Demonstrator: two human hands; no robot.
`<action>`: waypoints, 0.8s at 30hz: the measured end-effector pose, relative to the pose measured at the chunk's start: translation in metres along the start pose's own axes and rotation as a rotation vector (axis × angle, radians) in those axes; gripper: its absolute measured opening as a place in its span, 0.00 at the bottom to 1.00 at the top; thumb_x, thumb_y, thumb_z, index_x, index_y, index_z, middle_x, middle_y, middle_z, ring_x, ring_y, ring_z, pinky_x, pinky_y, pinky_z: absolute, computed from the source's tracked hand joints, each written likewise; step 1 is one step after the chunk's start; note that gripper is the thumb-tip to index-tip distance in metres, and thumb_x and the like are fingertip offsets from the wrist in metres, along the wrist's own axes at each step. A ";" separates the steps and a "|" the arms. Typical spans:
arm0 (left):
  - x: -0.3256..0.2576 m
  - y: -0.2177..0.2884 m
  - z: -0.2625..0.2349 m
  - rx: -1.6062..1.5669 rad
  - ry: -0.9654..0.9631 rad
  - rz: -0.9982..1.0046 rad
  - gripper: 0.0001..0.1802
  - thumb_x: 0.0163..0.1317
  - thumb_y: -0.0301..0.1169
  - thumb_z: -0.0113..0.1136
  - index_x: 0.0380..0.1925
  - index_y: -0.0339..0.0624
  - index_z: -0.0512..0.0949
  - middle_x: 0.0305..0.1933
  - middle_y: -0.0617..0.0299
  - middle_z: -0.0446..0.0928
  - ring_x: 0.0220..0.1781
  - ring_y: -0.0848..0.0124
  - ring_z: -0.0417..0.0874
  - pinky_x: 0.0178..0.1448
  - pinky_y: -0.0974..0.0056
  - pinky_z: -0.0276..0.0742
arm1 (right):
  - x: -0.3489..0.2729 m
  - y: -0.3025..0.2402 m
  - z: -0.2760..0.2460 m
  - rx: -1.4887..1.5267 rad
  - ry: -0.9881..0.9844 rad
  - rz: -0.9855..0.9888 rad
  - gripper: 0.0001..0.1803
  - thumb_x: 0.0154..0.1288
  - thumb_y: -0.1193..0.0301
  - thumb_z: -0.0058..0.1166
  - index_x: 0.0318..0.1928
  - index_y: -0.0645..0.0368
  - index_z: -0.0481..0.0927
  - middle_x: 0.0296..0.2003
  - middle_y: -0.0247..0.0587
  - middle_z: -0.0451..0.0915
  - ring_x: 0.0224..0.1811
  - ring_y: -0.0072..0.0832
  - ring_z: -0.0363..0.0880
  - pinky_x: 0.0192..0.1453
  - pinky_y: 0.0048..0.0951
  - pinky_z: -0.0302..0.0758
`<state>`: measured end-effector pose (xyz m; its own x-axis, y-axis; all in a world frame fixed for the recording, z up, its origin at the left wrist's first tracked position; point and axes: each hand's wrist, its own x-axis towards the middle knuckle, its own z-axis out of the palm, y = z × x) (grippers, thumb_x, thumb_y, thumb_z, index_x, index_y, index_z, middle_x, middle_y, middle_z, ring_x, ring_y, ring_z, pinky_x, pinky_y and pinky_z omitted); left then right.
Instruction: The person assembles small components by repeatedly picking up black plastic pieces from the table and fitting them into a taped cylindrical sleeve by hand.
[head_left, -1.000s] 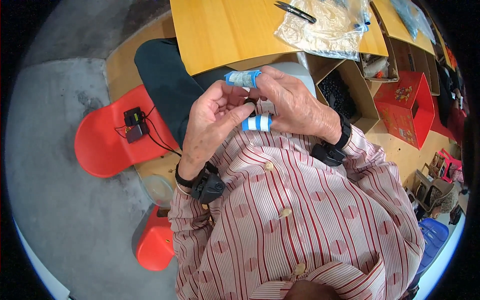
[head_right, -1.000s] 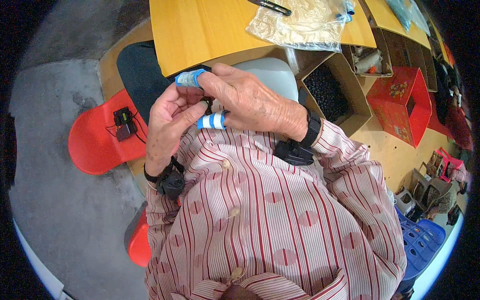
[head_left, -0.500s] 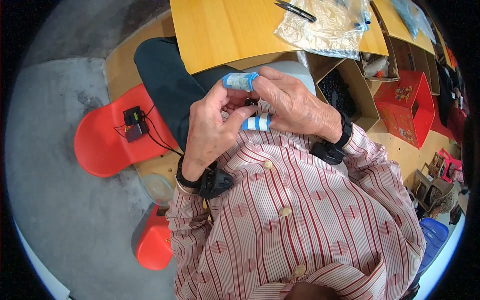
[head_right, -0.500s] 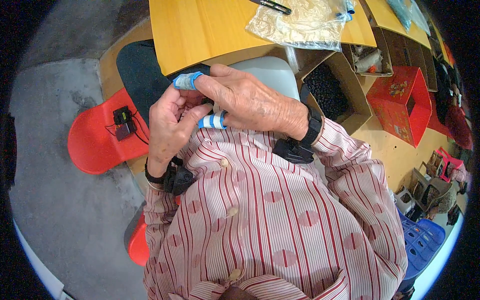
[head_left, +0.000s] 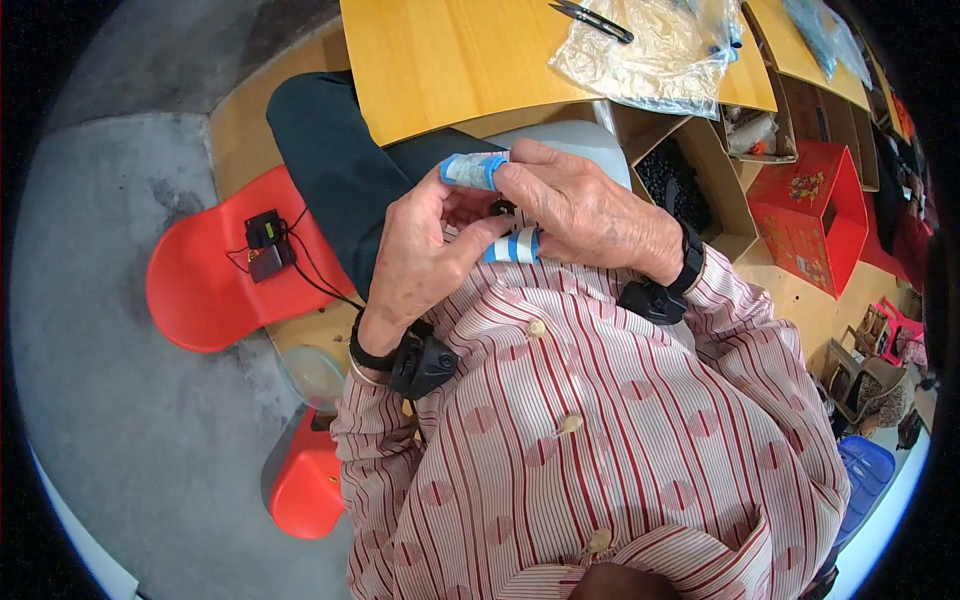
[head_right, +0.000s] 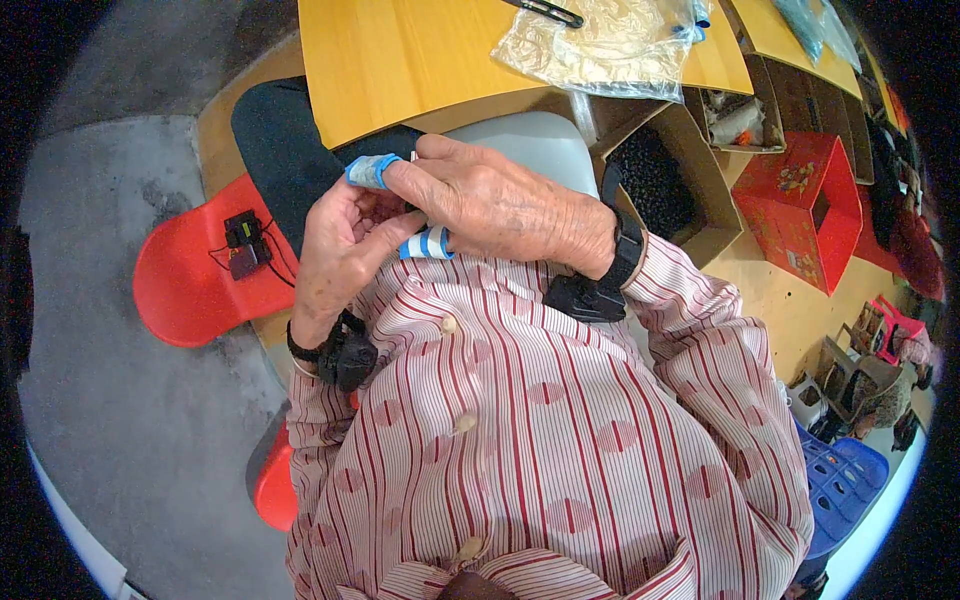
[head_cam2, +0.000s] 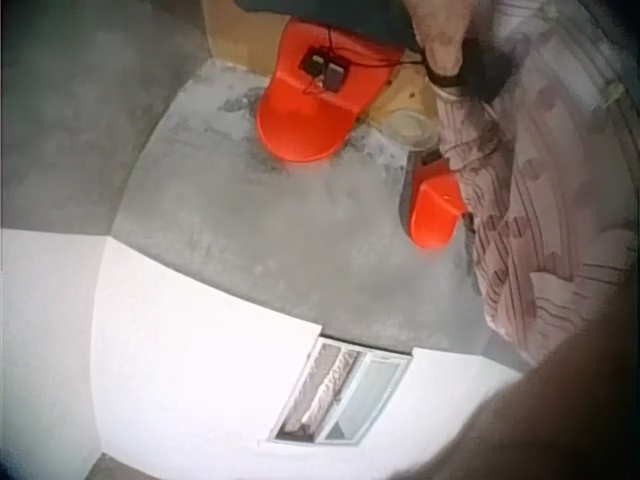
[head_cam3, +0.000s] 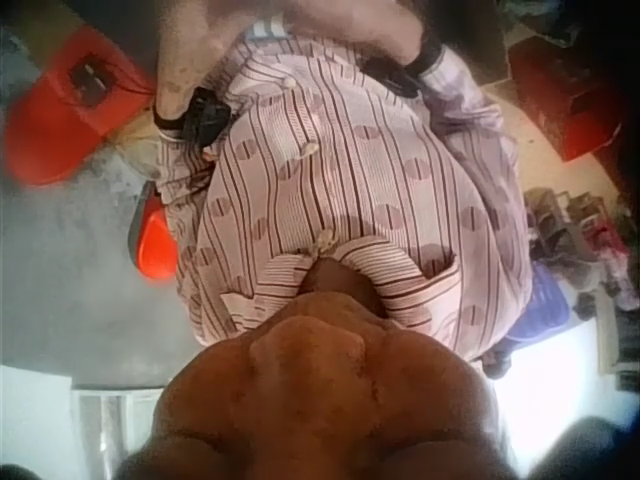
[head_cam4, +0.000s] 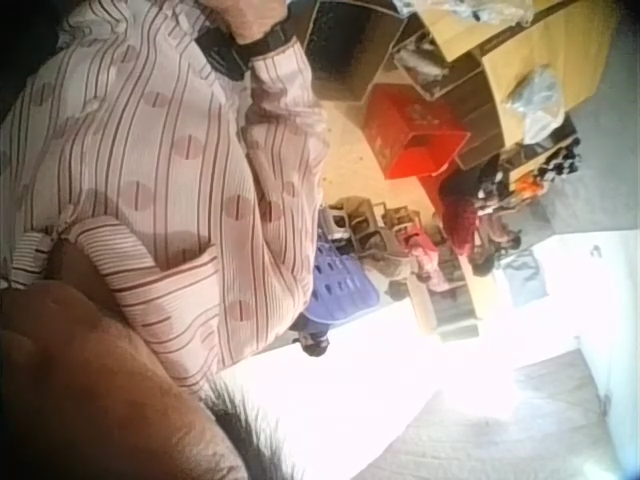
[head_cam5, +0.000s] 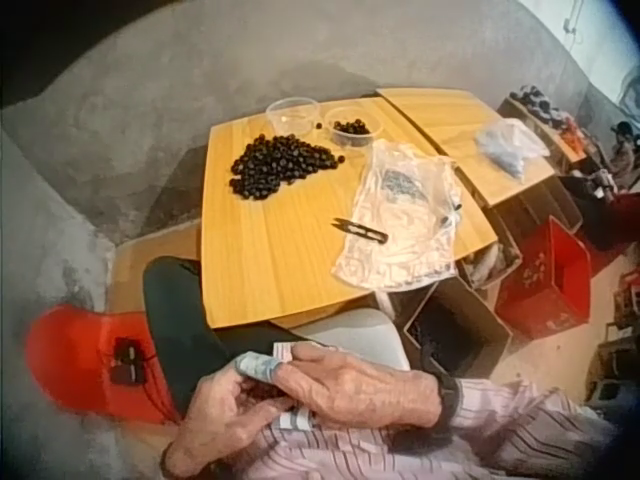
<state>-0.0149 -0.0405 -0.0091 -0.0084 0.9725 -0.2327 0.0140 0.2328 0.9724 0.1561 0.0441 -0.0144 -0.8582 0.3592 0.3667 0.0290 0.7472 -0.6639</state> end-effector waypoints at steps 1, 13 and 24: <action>0.000 0.000 0.001 0.007 0.012 -0.008 0.16 0.52 0.20 0.61 0.42 0.32 0.74 0.35 0.55 0.81 0.37 0.71 0.81 0.45 0.67 0.77 | 0.000 0.000 0.001 0.000 -0.002 0.000 0.27 0.43 0.79 0.59 0.46 0.61 0.64 0.29 0.46 0.71 0.37 0.45 0.72 0.38 0.40 0.74; 0.003 -0.008 0.002 -0.085 0.037 -0.019 0.10 0.54 0.20 0.60 0.37 0.31 0.74 0.34 0.57 0.80 0.35 0.74 0.80 0.42 0.68 0.77 | -0.001 0.004 0.004 -0.014 0.032 0.049 0.25 0.45 0.78 0.59 0.46 0.61 0.66 0.30 0.45 0.73 0.36 0.44 0.73 0.36 0.39 0.75; 0.002 -0.017 0.005 -0.301 0.039 -0.129 0.11 0.52 0.19 0.59 0.37 0.29 0.75 0.34 0.56 0.79 0.36 0.73 0.80 0.43 0.70 0.76 | 0.000 0.005 0.007 0.070 -0.030 0.071 0.24 0.48 0.74 0.60 0.47 0.61 0.66 0.31 0.48 0.73 0.34 0.47 0.73 0.37 0.43 0.72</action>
<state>-0.0102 -0.0428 -0.0260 -0.0290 0.9329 -0.3589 -0.2858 0.3363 0.8974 0.1524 0.0438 -0.0221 -0.8703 0.3919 0.2983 0.0550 0.6792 -0.7319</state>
